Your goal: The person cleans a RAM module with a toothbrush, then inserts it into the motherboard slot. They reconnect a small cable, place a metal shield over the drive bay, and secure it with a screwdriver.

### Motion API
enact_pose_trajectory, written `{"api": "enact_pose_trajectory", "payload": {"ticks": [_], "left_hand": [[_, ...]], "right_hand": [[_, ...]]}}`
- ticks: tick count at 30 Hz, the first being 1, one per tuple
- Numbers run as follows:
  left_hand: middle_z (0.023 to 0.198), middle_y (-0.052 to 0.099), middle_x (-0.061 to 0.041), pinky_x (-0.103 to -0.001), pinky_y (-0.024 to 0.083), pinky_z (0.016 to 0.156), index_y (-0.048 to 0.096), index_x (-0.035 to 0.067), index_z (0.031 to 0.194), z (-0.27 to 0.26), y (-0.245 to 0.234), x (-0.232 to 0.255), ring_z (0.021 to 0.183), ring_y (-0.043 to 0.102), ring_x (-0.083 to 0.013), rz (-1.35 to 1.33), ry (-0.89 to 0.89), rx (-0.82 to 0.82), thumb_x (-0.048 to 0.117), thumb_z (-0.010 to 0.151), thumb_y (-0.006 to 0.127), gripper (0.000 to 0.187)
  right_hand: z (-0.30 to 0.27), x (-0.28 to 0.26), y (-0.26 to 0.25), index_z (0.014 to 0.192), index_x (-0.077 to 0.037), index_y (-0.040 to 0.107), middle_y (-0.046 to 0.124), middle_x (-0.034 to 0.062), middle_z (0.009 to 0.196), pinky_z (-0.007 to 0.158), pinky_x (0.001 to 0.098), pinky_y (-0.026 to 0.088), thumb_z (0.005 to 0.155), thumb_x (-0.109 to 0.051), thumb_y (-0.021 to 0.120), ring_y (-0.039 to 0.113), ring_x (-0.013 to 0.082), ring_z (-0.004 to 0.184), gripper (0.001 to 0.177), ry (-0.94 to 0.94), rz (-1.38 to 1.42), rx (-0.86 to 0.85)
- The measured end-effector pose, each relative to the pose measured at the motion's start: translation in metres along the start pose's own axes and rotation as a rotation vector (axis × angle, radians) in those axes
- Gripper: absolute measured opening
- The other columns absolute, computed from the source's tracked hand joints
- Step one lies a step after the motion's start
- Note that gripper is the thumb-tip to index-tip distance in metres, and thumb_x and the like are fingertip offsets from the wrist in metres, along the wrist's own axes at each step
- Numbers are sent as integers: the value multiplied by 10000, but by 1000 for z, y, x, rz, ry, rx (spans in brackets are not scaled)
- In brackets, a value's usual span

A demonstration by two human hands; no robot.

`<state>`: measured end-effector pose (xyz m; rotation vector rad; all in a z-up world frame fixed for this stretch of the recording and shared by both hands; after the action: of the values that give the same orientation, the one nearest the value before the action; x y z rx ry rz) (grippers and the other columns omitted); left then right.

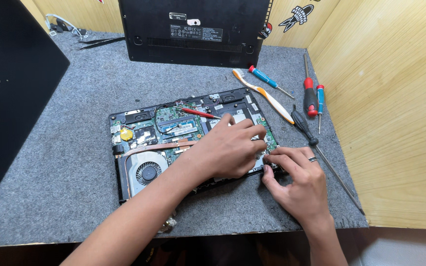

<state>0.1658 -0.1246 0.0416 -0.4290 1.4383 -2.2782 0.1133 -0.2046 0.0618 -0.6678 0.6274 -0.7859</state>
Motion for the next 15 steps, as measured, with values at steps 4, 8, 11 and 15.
{"api": "enact_pose_trajectory", "payload": {"ticks": [4, 8, 11, 15], "left_hand": [[1008, 625, -33, -480, 418, 682, 660, 125, 909, 2, 8, -3, 919, 576, -262, 8, -21, -30, 237, 819, 603, 155], [921, 598, -38, -435, 423, 635, 602, 131, 877, 2, 12, -8, 882, 577, -255, 36, -26, -42, 149, 867, 586, 26], [933, 592, -22, -420, 415, 643, 585, 151, 917, 2, 17, -11, 889, 575, -239, 68, -18, -73, 146, 883, 591, 35], [890, 586, -7, -425, 392, 655, 613, 195, 926, 1, 16, -10, 854, 597, -226, 132, 18, -8, 173, 868, 606, 62]], "right_hand": [[-1, -5, -1, 887, -82, 705, 695, 14, 953, 814, 336, 486, 806, -75, 704, 572, 230, 832, 81, -61, -33, 6], [-2, -12, 3, 888, -100, 700, 708, 2, 947, 805, 347, 449, 796, -56, 708, 592, 223, 843, 103, -142, -45, -18], [-2, -12, 5, 878, -123, 689, 701, -18, 936, 752, 341, 416, 797, -86, 704, 603, 197, 831, 91, -129, -59, -46], [-2, -8, 6, 861, -152, 679, 687, -32, 949, 751, 357, 418, 810, -205, 739, 587, 186, 839, 95, -73, -96, -71]]}}
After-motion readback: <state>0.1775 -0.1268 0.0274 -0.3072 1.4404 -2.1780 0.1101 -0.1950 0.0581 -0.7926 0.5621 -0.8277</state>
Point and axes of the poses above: each hand's wrist, its own z-axis towards the middle knuckle, its own y-axis out of the palm, x = y × z, the point moved 9 cm from there along z, towards the middle knuckle
